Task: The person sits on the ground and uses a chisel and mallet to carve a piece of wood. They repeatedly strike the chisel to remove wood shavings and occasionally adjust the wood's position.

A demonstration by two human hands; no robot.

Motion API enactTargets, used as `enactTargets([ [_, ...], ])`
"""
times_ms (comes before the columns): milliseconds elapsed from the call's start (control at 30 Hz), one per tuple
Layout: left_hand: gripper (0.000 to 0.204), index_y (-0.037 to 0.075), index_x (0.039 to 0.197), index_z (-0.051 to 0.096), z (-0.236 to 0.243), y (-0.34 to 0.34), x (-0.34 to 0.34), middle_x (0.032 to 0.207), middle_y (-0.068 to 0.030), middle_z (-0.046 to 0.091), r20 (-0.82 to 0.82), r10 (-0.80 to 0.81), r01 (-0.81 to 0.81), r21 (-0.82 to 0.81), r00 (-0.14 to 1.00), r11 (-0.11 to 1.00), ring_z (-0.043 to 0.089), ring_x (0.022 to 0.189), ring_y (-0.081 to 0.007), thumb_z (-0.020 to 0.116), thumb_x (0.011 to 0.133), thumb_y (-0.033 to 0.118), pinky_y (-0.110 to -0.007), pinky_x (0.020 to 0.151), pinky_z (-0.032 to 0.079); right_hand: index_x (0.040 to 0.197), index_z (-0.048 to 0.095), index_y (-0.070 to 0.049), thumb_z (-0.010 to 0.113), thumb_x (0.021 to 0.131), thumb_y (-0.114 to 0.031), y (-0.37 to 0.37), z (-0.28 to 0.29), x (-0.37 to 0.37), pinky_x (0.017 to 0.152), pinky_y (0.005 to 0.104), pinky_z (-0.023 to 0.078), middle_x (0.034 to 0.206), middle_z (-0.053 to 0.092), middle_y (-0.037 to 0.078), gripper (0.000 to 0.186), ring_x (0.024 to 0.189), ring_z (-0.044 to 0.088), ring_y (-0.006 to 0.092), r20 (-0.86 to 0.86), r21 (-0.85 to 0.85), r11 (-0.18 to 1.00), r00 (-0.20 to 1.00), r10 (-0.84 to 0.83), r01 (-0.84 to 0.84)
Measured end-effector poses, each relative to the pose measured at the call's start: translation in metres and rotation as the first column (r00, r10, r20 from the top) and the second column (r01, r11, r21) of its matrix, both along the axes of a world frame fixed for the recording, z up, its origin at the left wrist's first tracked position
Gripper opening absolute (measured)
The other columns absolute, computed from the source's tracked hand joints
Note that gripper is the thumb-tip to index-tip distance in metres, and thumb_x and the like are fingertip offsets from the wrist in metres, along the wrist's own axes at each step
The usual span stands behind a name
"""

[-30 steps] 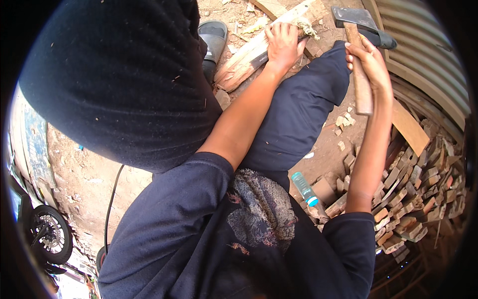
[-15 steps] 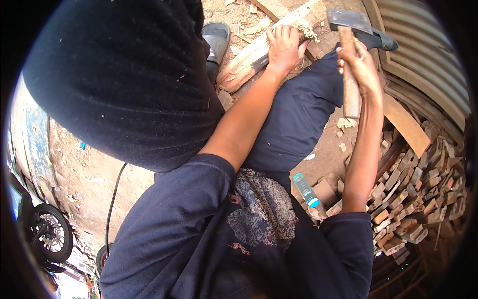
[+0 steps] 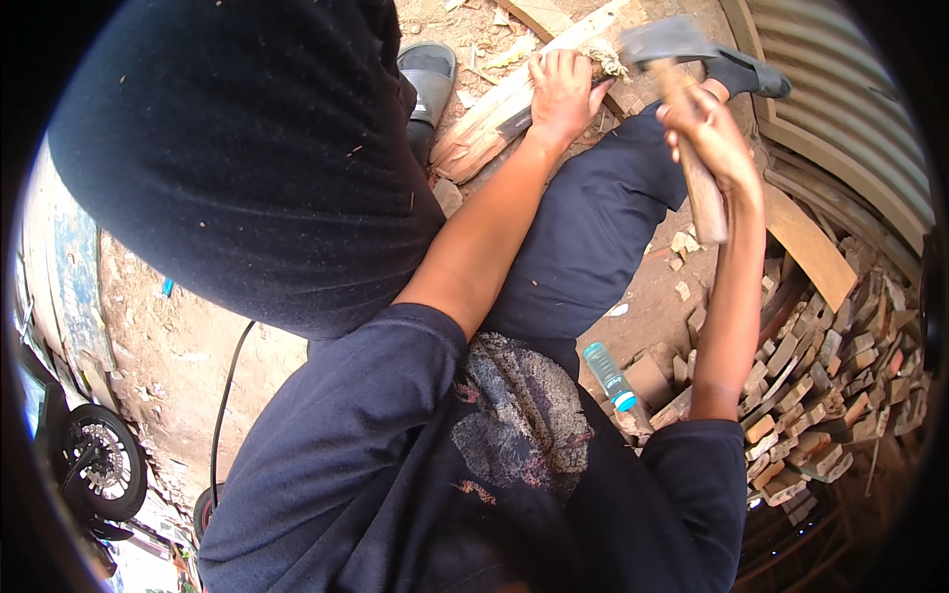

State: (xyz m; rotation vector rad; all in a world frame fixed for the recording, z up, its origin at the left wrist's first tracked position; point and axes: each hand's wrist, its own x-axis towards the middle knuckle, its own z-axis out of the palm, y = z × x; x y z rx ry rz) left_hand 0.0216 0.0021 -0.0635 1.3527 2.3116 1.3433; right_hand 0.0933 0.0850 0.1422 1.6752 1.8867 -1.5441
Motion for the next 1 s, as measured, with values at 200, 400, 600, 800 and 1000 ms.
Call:
enactTargets([
  [200, 0.038, 0.006, 0.095, 0.054, -0.003, -0.003, 0.001, 0.096, -0.0106, 0.052, -0.025, -0.01, 0.01, 0.008, 1.0, 1.0, 0.047, 0.099, -0.0287, 0.072, 0.076, 0.033, -0.048, 0.092, 0.031, 0.13, 0.04, 0.006, 0.065, 0.082, -0.01, 0.002, 0.02, 0.003, 0.05, 0.0206, 0.044, 0.077, 0.055, 0.003, 0.057, 0.06, 0.053, 0.0074, -0.055, -0.061, 0.988, 0.988, -0.147, 0.143],
  [400, 0.04, 0.006, 0.096, 0.054, -0.003, -0.001, 0.001, 0.096, -0.0102, 0.052, -0.028, -0.018, 0.017, -0.017, 0.999, 1.0, 0.047, 0.099, -0.0284, 0.073, 0.073, 0.032, -0.049, 0.094, 0.03, 0.14, 0.024, 0.009, 0.064, 0.082, -0.009, 0.0, -0.007, 0.007, 0.051, 0.0222, 0.047, 0.075, 0.057, 0.004, 0.072, 0.061, 0.054, 0.01, -0.07, 0.047, 0.991, 0.99, -0.119, 0.122],
  [600, 0.04, 0.005, 0.095, 0.054, -0.002, -0.006, 0.001, 0.097, -0.0108, 0.052, -0.028, -0.026, 0.025, -0.022, 0.999, 0.999, 0.047, 0.1, -0.0289, 0.073, 0.073, 0.033, -0.049, 0.095, 0.03, 0.128, 0.045, 0.0, 0.059, 0.087, -0.007, 0.003, 0.016, 0.003, 0.049, 0.019, 0.043, 0.075, 0.053, 0.001, 0.045, 0.059, 0.051, 0.0058, -0.043, -0.177, 0.973, 0.987, -0.158, 0.148],
  [800, 0.039, 0.004, 0.094, 0.054, 0.0, -0.004, 0.001, 0.098, -0.0118, 0.052, -0.048, -0.016, 0.015, -0.036, 0.999, 0.999, 0.047, 0.099, -0.0292, 0.072, 0.074, 0.032, -0.048, 0.094, 0.03, 0.124, 0.045, 0.005, 0.061, 0.084, -0.009, 0.004, -0.005, 0.0, 0.05, 0.0216, 0.045, 0.074, 0.055, 0.002, 0.045, 0.058, 0.052, 0.0079, -0.062, 0.043, 0.994, 0.993, -0.1, 0.103],
  [1000, 0.038, 0.004, 0.095, 0.054, 0.005, -0.014, 0.0, 0.097, -0.0112, 0.052, -0.027, -0.036, 0.035, -0.054, 0.999, 0.998, 0.046, 0.1, -0.0284, 0.071, 0.075, 0.032, -0.047, 0.093, 0.03, 0.123, 0.045, 0.005, 0.063, 0.083, -0.01, -0.005, 0.005, -0.005, 0.05, 0.0218, 0.045, 0.074, 0.054, 0.001, 0.046, 0.059, 0.052, 0.0073, -0.026, -0.168, 0.984, 0.997, -0.071, 0.066],
])
